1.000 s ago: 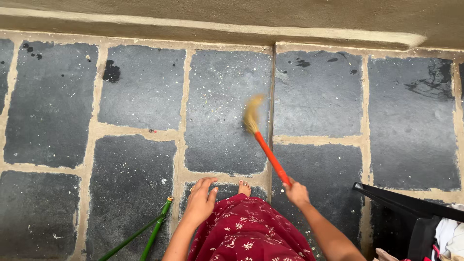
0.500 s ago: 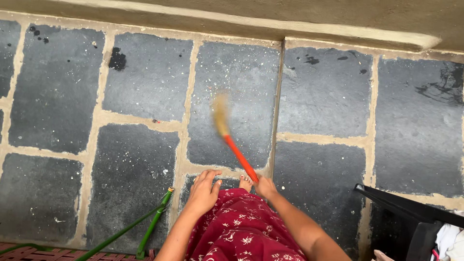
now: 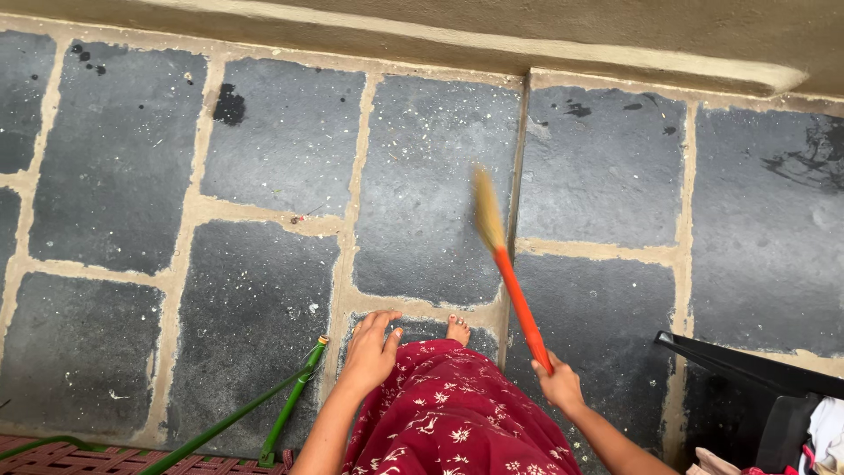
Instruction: The person sweeps a tiled floor using a broom with a red handle. They move around a small room, sweeping debris from the center of the floor towards the edges and along the walls. The person navigates around furniture and hanging laundry while cleaning.
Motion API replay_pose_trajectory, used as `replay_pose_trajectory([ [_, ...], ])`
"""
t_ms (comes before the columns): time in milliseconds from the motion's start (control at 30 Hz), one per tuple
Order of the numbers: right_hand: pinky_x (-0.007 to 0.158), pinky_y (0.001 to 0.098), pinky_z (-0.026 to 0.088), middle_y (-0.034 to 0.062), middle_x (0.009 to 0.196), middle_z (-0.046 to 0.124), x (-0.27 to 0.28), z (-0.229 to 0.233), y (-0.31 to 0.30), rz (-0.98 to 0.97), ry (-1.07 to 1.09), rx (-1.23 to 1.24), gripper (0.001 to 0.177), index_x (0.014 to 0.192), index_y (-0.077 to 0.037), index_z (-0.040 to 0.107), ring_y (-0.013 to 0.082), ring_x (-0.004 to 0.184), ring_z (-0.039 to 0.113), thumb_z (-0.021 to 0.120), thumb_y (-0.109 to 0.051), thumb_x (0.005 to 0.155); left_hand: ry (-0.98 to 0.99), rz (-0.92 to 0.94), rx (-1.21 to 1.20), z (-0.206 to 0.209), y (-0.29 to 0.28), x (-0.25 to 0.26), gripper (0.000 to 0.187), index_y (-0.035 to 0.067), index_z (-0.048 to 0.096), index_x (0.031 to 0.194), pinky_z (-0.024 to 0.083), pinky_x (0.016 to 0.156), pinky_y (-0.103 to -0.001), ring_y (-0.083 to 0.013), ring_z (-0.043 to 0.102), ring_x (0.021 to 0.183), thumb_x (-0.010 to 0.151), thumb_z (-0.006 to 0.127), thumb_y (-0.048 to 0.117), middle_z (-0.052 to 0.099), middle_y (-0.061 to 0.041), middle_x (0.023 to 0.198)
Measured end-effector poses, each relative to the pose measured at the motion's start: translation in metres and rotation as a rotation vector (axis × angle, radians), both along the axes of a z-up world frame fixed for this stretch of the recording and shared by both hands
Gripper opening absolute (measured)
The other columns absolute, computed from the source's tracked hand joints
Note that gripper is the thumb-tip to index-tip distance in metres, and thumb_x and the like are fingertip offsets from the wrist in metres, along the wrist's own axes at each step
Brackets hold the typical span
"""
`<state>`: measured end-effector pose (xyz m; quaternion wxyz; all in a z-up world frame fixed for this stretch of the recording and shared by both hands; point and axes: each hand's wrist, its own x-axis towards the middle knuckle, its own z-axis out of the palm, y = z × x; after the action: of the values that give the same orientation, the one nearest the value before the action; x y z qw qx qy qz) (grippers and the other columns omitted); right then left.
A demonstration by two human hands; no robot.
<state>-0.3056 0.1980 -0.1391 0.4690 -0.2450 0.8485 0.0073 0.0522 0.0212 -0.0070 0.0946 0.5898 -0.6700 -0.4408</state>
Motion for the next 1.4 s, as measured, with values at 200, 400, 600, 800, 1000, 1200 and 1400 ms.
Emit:
replay_pose_trajectory([
  [200, 0.082, 0.0501, 0.057, 0.0162, 0.096, 0.073, 0.084, -0.041, 0.001, 0.477, 0.014, -0.109, 0.042, 0.119, -0.016, 0.067, 0.0359, 0.091, 0.071, 0.073, -0.046, 0.090, -0.056, -0.004, 0.062, -0.005, 0.018, 0.020, 0.035, 0.013, 0.063, 0.129, 0.041, 0.107, -0.047, -0.0368, 0.055, 0.125, 0.095, 0.060, 0.021, 0.061, -0.013, 0.132],
  [400, 0.088, 0.0505, 0.056, 0.0203, 0.095, 0.076, 0.137, -0.075, -0.065, 0.471, -0.170, -0.050, 0.045, 0.136, -0.022, 0.060, 0.0364, 0.091, 0.076, 0.065, -0.038, 0.094, -0.010, -0.034, -0.014, -0.010, 0.020, 0.026, 0.034, 0.011, 0.063, 0.128, 0.043, 0.105, -0.047, -0.0384, 0.056, 0.123, 0.094, 0.061, 0.020, 0.062, -0.014, 0.130],
  [600, 0.089, 0.0532, 0.057, 0.0268, 0.101, 0.073, 0.090, -0.062, -0.077, 0.352, 0.097, -0.330, 0.057, 0.149, -0.028, 0.052, 0.0442, 0.097, 0.071, 0.064, -0.039, 0.095, 0.056, -0.020, -0.049, -0.007, 0.010, 0.018, 0.032, 0.010, 0.064, 0.125, 0.045, 0.103, -0.044, -0.0376, 0.058, 0.121, 0.094, 0.061, 0.018, 0.064, -0.014, 0.127],
  [800, 0.087, 0.0553, 0.057, 0.0253, 0.103, 0.074, 0.030, -0.072, -0.109, 0.004, 0.224, -0.366, 0.052, 0.145, -0.025, 0.055, 0.0467, 0.100, 0.071, 0.064, -0.037, 0.095, 0.017, -0.008, -0.014, -0.003, 0.004, 0.006, 0.032, 0.010, 0.064, 0.126, 0.047, 0.103, -0.044, -0.0367, 0.060, 0.121, 0.095, 0.060, 0.018, 0.064, -0.014, 0.128],
  [1000, 0.096, 0.0536, 0.055, 0.0253, 0.112, 0.072, -0.058, -0.081, -0.162, 0.261, 0.223, -0.083, 0.055, 0.146, -0.031, 0.054, 0.0462, 0.110, 0.069, 0.065, -0.048, 0.095, -0.063, 0.071, 0.167, 0.004, -0.003, -0.018, 0.035, 0.015, 0.061, 0.130, 0.047, 0.103, -0.043, -0.0331, 0.059, 0.124, 0.096, 0.057, 0.021, 0.061, -0.011, 0.133],
  [1200, 0.096, 0.0547, 0.056, 0.0242, 0.111, 0.073, -0.102, -0.057, -0.134, 0.295, 0.302, -0.168, 0.064, 0.154, -0.035, 0.045, 0.0467, 0.107, 0.069, 0.064, -0.049, 0.094, -0.027, 0.078, 0.041, 0.007, -0.015, -0.034, 0.034, 0.014, 0.062, 0.129, 0.046, 0.103, -0.044, -0.0366, 0.059, 0.123, 0.096, 0.059, 0.021, 0.063, -0.012, 0.131],
  [1400, 0.098, 0.0473, 0.056, 0.0230, 0.115, 0.073, -0.035, -0.074, -0.167, 0.178, 0.189, -0.092, 0.051, 0.124, -0.011, 0.070, 0.0393, 0.112, 0.071, 0.070, -0.052, 0.094, -0.010, 0.071, 0.032, 0.004, -0.029, -0.057, 0.032, 0.013, 0.063, 0.127, 0.047, 0.102, -0.044, -0.0366, 0.060, 0.122, 0.096, 0.059, 0.021, 0.063, -0.014, 0.130],
])
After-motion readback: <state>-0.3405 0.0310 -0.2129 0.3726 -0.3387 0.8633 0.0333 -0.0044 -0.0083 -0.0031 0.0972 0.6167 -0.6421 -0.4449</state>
